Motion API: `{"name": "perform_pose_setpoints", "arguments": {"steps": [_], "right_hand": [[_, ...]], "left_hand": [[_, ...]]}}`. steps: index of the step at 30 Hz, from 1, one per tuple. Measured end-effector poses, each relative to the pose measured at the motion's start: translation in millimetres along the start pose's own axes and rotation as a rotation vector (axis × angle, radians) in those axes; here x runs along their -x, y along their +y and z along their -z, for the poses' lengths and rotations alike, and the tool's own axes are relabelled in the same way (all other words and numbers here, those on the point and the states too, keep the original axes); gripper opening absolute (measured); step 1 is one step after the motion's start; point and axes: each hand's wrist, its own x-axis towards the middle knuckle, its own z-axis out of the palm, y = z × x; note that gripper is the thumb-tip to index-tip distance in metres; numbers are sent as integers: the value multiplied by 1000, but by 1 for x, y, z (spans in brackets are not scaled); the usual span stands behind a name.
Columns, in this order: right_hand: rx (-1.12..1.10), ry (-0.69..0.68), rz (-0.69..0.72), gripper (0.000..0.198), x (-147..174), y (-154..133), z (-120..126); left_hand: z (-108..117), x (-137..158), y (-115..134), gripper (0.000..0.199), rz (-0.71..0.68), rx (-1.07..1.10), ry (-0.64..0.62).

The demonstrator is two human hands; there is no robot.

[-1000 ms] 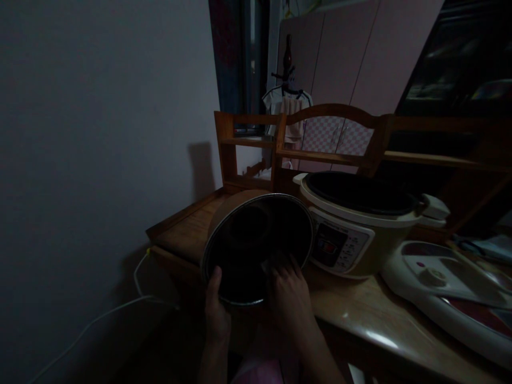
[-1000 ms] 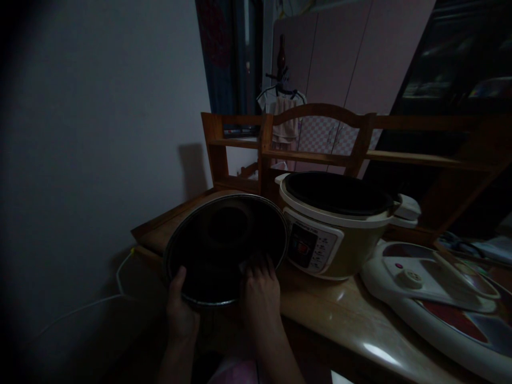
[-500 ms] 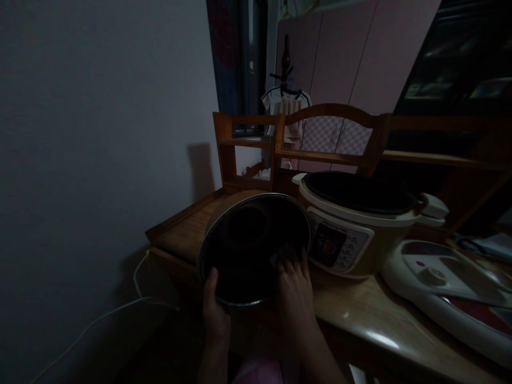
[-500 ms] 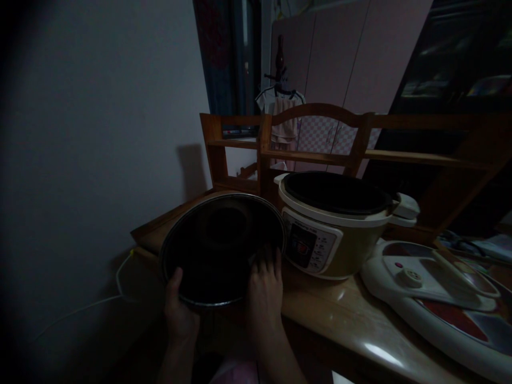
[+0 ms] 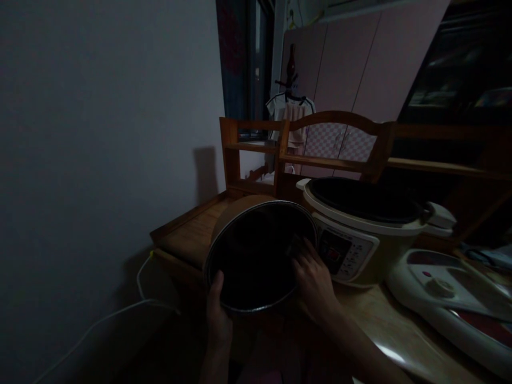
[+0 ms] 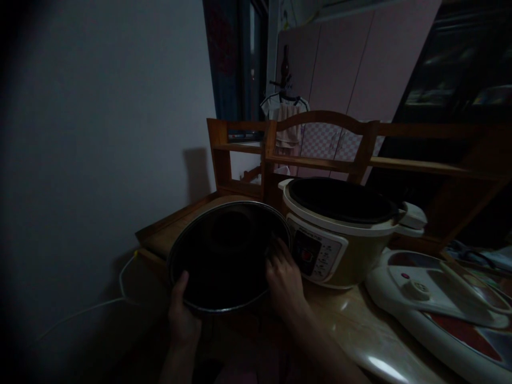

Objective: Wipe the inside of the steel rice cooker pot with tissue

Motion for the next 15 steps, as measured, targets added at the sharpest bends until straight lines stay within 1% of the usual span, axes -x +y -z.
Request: {"name": "perform_pose_setpoints", "arguments": {"steps": [3,7,11,13,15], "right_hand": [[70,-54,114,44,1,10,5],[170,-85,247,43,-14,26,25],[136,-64,286,50,-33,35,43],[112,-58,295,53,-38,37,44],[132,-62,307,53,-38,36,40]], "left_hand": [[-2,4,3,46,-8,-14,13],[-1,6,1,42,-75,-37,19],[4,3,-7,44,-40,-7,20],[8,0,-11,43,-12,-3,22],[12,-2,-14,40,6,-12,20]]}}
